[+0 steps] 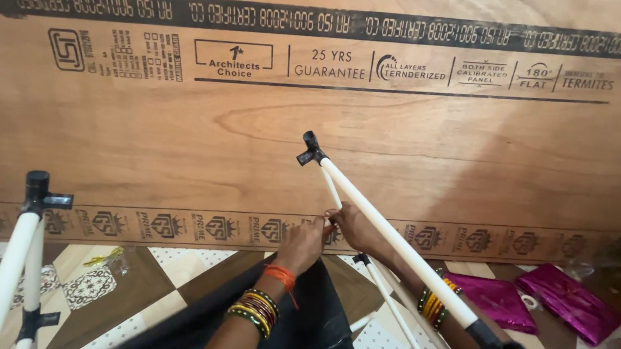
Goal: The person disassembles a three-tier fabric shoe rack by hand, removing black plastic connectors and white poles from the black fabric shelves. The rack is taken apart piece by piece and laid on the floor.
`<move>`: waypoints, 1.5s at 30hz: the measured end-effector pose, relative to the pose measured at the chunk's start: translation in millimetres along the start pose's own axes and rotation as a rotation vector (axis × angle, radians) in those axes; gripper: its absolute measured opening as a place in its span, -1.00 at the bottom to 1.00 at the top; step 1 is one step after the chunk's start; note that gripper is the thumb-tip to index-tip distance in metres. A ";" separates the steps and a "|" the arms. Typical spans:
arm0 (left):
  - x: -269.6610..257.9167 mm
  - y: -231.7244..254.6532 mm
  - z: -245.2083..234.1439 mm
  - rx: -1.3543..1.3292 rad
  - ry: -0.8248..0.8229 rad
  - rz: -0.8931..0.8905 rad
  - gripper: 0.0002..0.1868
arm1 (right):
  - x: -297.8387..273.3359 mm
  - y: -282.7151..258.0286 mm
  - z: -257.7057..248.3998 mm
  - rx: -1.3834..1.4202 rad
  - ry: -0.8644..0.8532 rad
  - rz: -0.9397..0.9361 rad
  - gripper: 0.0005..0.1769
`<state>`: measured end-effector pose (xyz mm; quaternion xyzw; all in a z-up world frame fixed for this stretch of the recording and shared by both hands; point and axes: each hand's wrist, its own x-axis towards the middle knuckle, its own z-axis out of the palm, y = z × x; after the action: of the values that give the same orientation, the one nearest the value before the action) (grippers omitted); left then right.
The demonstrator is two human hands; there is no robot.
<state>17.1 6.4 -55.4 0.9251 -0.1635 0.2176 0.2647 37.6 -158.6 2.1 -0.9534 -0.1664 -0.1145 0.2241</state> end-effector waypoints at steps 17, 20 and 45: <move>-13.1 -63.5 78.2 -0.454 -0.333 -0.274 -0.53 | -0.4 -18.1 -25.8 0.340 -0.216 0.237 -0.50; -31.1 -86.4 127.7 -0.378 -0.473 0.054 -0.46 | -1.1 -11.2 -20.1 0.691 -0.282 0.227 -0.45; -186.0 -203.3 162.0 0.293 -0.580 -0.776 -0.68 | -25.9 47.0 -8.6 1.064 -0.708 0.397 -0.69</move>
<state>-5.2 114.3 -355.4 0.9675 0.1577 -0.1423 0.1371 29.9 -209.1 -16.3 -0.7054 -0.0851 0.3465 0.6124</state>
